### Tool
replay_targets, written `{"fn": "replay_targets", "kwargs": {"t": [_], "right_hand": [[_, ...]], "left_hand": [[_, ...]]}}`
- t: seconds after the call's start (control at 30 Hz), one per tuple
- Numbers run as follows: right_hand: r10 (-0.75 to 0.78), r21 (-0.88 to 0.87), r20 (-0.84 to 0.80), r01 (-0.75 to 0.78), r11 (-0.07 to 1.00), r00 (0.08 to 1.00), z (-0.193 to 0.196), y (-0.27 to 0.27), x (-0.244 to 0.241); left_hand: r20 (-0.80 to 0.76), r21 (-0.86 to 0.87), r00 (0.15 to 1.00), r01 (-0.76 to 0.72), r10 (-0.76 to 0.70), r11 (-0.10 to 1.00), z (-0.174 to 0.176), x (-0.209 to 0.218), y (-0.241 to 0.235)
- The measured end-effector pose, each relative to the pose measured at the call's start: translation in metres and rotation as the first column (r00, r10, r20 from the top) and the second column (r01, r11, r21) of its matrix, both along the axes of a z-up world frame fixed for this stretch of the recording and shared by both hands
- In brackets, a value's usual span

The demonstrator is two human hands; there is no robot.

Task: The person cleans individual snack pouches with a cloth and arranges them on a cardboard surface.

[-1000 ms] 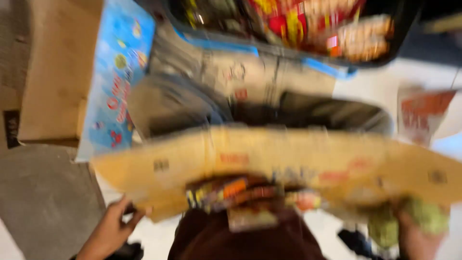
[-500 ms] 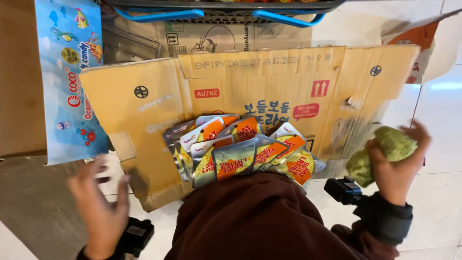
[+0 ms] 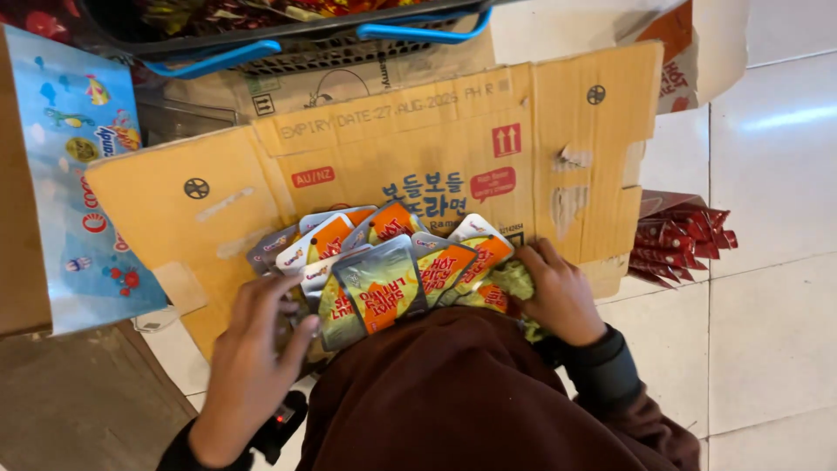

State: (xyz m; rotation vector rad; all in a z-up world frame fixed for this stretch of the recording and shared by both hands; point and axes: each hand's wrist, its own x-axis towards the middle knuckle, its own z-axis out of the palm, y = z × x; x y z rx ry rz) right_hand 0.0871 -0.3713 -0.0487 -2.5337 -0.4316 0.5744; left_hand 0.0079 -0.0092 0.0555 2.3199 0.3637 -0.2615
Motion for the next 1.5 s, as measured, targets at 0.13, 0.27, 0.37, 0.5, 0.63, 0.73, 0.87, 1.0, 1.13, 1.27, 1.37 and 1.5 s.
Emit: {"fn": "replay_targets", "kwargs": {"t": [0.13, 0.27, 0.37, 0.5, 0.63, 0.73, 0.87, 1.0, 1.13, 1.27, 1.37, 1.5], "right_hand": [[-0.001, 0.008, 0.016, 0.001, 1.0, 1.0, 0.007, 0.008, 0.01], [0.12, 0.068, 0.055, -0.123, 0.99, 0.991, 0.017, 0.023, 0.018], [0.169, 0.081, 0.135, -0.181, 0.98, 0.976, 0.034, 0.04, 0.028], [0.31, 0.034, 0.228, -0.326, 0.945, 0.923, 0.053, 0.056, 0.04], [0.409, 0.043, 0.291, -0.439, 0.898, 0.865, 0.068, 0.075, 0.047], [0.439, 0.107, 0.331, -0.496, 0.862, 0.835, 0.078, 0.091, 0.05], [0.435, 0.176, 0.341, -0.511, 0.842, 0.834, 0.082, 0.108, 0.049], [0.43, 0.199, 0.339, -0.51, 0.837, 0.837, 0.076, 0.118, 0.052], [0.447, 0.245, 0.356, -0.544, 0.803, 0.821, 0.072, 0.125, 0.058], [0.459, 0.23, 0.32, -0.538, 0.811, 0.828, 0.07, 0.131, 0.063], [0.499, 0.208, 0.272, -0.556, 0.804, 0.823, 0.068, 0.132, 0.064], [0.551, 0.185, 0.19, -0.58, 0.793, 0.813, 0.067, 0.136, 0.064]], "left_hand": [[-0.009, 0.123, 0.995, 0.097, -0.096, 0.988, -0.007, 0.011, -0.014], [0.079, 0.175, 0.98, 0.166, -0.182, 0.97, -0.007, 0.014, -0.023], [0.089, 0.173, 0.978, 0.171, -0.188, 0.97, -0.013, 0.01, -0.026], [0.095, 0.207, 0.979, 0.16, -0.182, 0.965, -0.019, 0.004, -0.027], [0.094, 0.238, 0.982, 0.138, -0.164, 0.962, -0.016, 0.003, -0.022], [0.149, 0.194, 0.978, 0.113, -0.143, 0.975, -0.012, 0.004, -0.018], [0.19, 0.146, 0.982, -0.019, -0.009, 0.989, -0.013, 0.006, -0.014], [0.183, 0.148, 0.973, -0.172, 0.144, 0.974, -0.012, 0.014, -0.013], [0.265, 0.057, 0.939, -0.245, 0.221, 0.968, -0.012, 0.018, -0.011], [0.338, -0.134, 0.879, -0.31, 0.338, 0.941, -0.028, 0.015, -0.01], [0.332, -0.264, 0.852, -0.328, 0.405, 0.907, -0.031, 0.016, -0.011], [0.202, -0.411, 0.838, -0.397, 0.507, 0.821, -0.027, 0.017, -0.012]]}}
